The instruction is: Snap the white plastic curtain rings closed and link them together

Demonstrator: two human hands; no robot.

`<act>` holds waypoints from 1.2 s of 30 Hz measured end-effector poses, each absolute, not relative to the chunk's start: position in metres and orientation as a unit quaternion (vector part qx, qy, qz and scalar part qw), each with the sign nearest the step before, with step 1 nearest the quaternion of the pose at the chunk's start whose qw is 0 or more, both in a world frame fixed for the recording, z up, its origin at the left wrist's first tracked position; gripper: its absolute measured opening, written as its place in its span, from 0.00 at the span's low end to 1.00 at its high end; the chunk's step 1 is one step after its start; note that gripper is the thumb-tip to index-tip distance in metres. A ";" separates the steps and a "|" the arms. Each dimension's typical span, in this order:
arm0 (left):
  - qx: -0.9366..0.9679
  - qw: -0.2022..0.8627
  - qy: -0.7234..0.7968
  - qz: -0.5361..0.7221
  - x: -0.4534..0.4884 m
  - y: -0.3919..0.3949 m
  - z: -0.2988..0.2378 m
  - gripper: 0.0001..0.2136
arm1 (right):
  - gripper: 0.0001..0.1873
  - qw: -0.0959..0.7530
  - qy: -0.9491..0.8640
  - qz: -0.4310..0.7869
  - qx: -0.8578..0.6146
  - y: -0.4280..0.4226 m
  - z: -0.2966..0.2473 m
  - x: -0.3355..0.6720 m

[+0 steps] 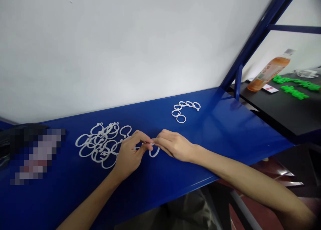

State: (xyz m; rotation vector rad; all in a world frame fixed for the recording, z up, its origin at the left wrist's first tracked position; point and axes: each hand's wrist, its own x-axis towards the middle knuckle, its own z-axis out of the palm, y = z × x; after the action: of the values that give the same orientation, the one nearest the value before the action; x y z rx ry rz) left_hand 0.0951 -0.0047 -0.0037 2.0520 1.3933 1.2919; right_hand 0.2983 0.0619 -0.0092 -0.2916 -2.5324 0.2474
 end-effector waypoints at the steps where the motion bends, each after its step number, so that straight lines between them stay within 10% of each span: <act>1: 0.728 0.175 0.478 0.459 0.096 -0.005 -0.003 0.10 | 0.14 0.282 -0.951 0.080 -0.100 0.061 -0.009 0.299; 8: 0.702 0.157 0.541 0.435 0.097 -0.003 -0.003 0.10 | 0.15 0.269 -0.950 0.067 -0.143 0.078 -0.004 0.303; 16: 0.643 0.212 0.599 0.427 0.090 -0.002 -0.004 0.12 | 0.26 0.268 -0.683 -0.014 -0.680 0.163 -0.007 0.397; 36: 0.637 0.233 0.607 0.414 0.087 0.000 -0.004 0.15 | 0.25 0.227 -0.713 0.025 -0.663 0.178 -0.021 0.418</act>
State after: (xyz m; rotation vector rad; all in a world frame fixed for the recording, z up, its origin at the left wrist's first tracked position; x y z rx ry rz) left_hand 0.0874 0.0004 -0.0041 1.7497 1.6661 1.1379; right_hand 0.4183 0.1780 -0.0212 -1.8281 -1.9646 0.0678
